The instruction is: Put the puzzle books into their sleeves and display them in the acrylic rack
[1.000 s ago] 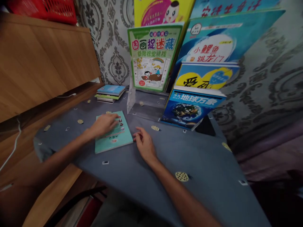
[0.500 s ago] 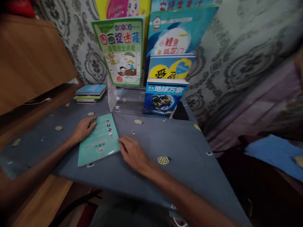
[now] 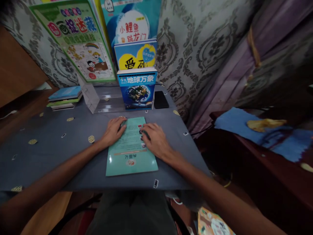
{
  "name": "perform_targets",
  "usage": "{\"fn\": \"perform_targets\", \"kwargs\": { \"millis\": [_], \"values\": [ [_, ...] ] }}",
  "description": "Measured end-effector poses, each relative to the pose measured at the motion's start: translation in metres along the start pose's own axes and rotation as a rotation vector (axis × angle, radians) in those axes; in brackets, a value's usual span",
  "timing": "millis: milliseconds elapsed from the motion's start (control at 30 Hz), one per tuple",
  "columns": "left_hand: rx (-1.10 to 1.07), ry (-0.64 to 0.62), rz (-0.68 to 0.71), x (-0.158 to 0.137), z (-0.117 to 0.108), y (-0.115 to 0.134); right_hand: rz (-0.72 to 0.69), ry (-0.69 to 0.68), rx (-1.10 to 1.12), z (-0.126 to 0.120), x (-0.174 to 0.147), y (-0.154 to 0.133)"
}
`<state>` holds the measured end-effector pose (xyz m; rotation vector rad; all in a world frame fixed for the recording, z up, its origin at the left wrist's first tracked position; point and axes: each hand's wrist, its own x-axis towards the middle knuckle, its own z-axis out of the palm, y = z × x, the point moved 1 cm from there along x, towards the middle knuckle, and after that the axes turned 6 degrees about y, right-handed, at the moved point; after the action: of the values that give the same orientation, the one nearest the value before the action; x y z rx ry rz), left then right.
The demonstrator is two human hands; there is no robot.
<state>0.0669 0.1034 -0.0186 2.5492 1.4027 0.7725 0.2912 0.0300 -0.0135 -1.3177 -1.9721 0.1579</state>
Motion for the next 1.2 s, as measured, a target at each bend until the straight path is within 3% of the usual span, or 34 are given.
{"fn": "perform_targets", "kwargs": {
  "millis": [167,300,433,633,933,1200],
  "values": [
    [0.019,0.028,0.081,0.015,0.013,0.024,-0.018,0.003,-0.106,-0.010,0.009,-0.002],
    [0.022,0.071,0.175,0.012,0.006,0.027,-0.089,-0.086,-0.058,0.012,0.031,-0.016],
    [0.021,0.060,0.207,0.012,0.002,0.027,-0.050,-0.132,-0.107,0.029,0.041,-0.011],
    [0.048,0.039,0.232,0.012,-0.001,0.025,0.071,-0.113,-0.234,0.005,0.028,0.017],
    [0.220,0.007,0.152,0.009,-0.013,0.023,0.123,-0.064,-0.188,-0.001,0.022,0.027],
    [0.107,0.004,0.088,0.014,-0.013,0.009,0.157,-0.012,-0.083,-0.007,0.023,0.041]
  ]
}}
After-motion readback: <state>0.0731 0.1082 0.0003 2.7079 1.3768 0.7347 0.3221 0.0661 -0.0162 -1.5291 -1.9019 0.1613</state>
